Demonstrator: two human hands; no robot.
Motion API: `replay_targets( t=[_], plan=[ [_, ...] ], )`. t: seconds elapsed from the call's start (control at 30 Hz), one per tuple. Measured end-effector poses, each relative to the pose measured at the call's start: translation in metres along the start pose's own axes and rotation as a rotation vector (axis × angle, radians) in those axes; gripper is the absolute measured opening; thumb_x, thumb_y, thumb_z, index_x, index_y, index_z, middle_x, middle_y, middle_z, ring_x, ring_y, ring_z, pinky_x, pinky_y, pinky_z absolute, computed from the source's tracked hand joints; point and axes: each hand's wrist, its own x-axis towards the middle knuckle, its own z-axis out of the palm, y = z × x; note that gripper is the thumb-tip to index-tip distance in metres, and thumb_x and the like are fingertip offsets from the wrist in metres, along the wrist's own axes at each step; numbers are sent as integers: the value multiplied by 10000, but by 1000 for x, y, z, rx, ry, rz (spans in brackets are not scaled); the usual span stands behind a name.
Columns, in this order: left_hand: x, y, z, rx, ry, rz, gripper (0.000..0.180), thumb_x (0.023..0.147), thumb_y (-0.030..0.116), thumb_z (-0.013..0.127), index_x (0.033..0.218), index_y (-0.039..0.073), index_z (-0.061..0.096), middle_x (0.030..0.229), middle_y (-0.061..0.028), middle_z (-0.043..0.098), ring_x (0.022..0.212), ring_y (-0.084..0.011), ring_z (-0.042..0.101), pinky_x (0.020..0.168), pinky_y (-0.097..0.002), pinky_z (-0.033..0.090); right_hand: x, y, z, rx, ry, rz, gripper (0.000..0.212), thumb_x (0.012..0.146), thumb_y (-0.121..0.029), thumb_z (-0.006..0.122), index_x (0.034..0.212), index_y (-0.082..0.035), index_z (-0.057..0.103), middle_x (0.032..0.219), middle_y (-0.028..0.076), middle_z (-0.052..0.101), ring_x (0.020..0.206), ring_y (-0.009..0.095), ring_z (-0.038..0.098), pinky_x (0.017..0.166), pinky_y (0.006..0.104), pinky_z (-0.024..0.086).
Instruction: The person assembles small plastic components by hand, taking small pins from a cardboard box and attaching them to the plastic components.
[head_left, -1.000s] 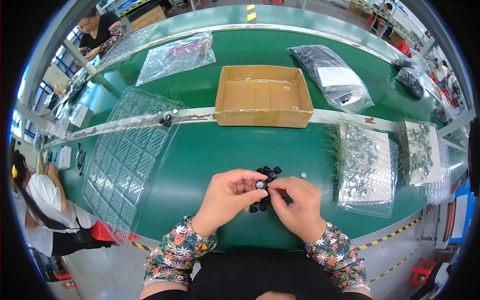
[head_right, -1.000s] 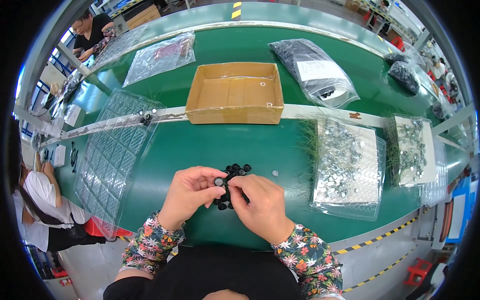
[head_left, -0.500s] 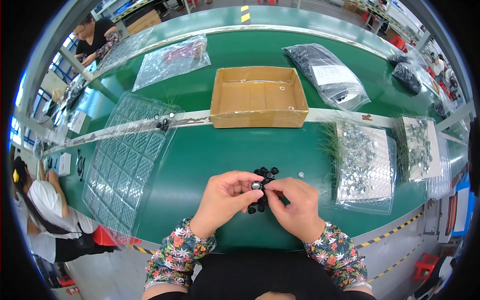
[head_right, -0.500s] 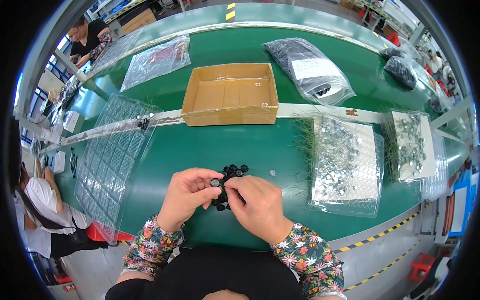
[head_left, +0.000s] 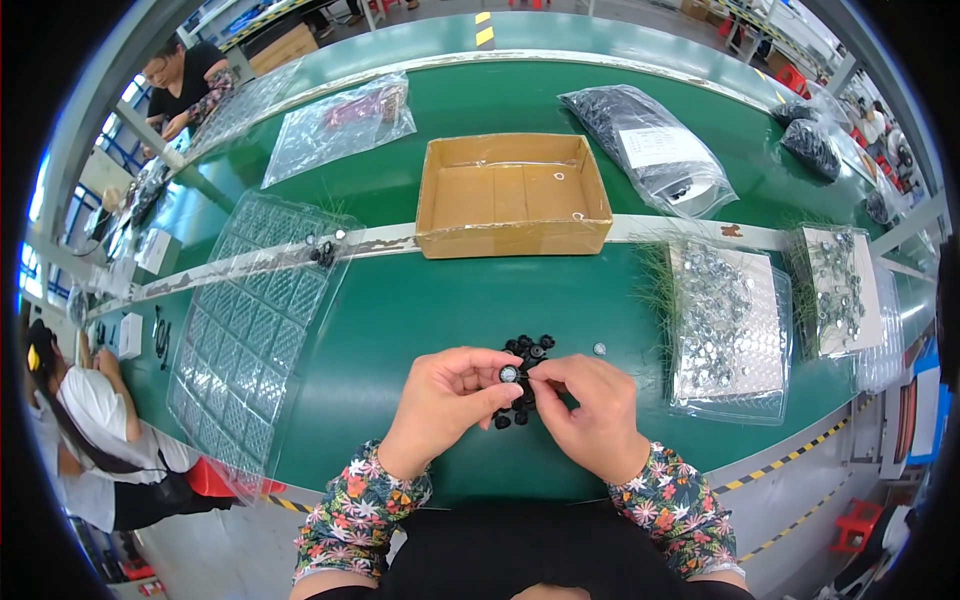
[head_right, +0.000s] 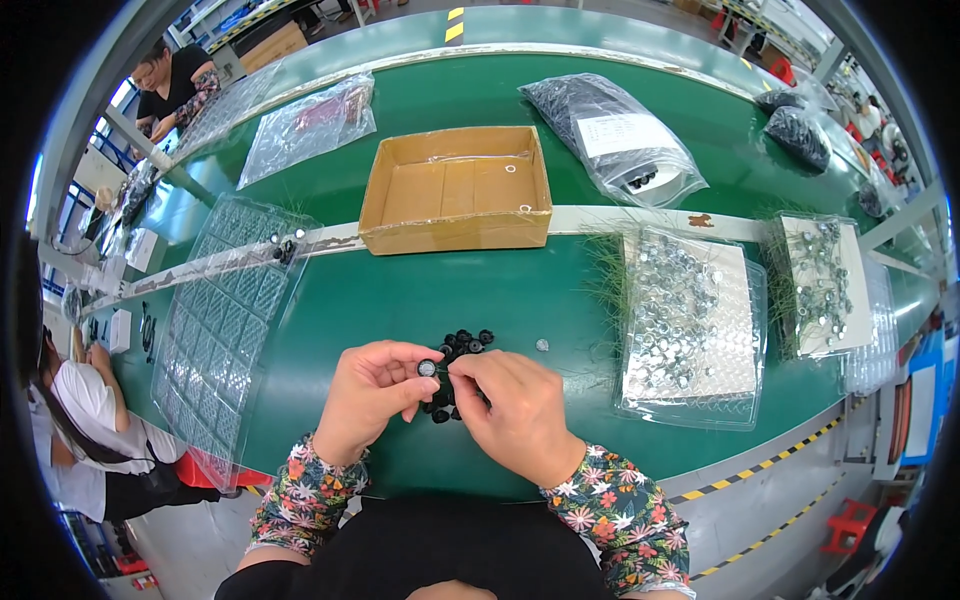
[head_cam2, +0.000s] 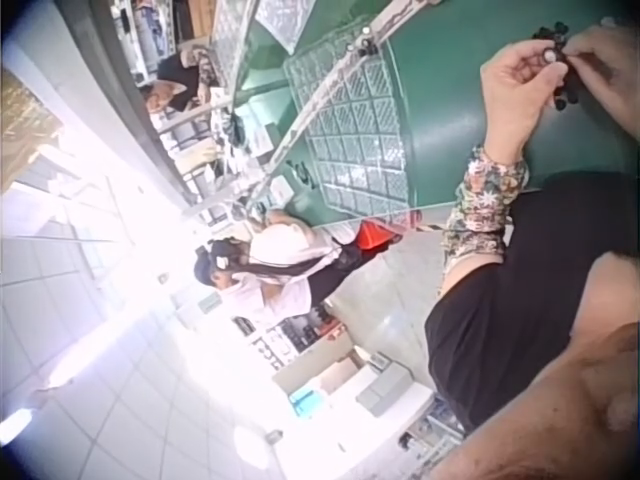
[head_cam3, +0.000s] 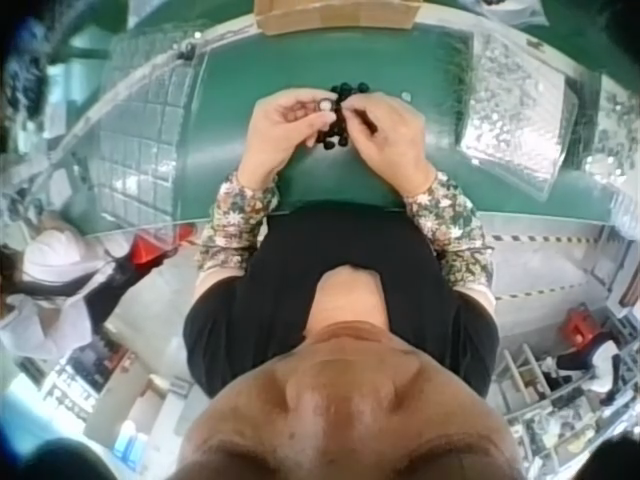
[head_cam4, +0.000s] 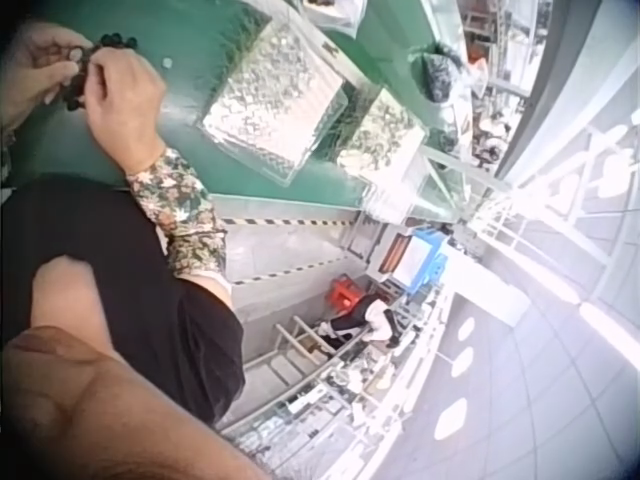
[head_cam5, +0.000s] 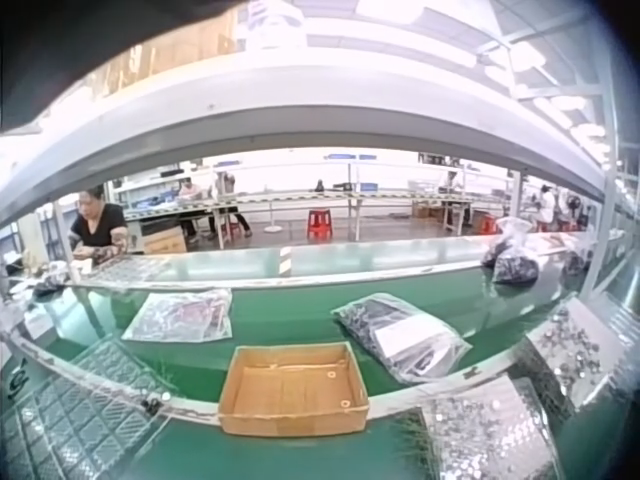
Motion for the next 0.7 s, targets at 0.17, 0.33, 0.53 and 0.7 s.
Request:
replay_targets(
  t=[0.17,0.33,0.53,0.7],
  plan=[
    [1,-4,-1,30,20,6,209,764,15,677,967,-12,634,712,-23,613,545,-45,534,450,-172,430,1,0,2,4,30,-15,140,679,27,646,789,-40,592,676,83,592,569,245,580,499,331,458],
    [0,-5,0,84,18,-1,213,763,19,681,969,-4,637,695,-26,630,549,-41,538,457,-172,437,2,-5,-2,-138,-22,-105,202,653,-4,656,844,-51,608,774,64,600,685,236,592,583,336,469],
    [0,-6,-1,108,-2,7,215,763,26,684,971,4,638,696,-18,627,557,-38,538,462,-171,439,2,1,-5,-170,-62,-263,224,618,-4,655,835,-41,614,802,61,576,713,215,587,630,343,472],
    [-2,-5,-1,115,-16,3,213,764,25,684,970,3,637,695,-2,605,562,-34,532,466,-165,434,3,1,-5,-149,-37,-284,188,627,-3,651,806,-27,603,808,65,577,729,219,590,662,350,471]
  ],
)
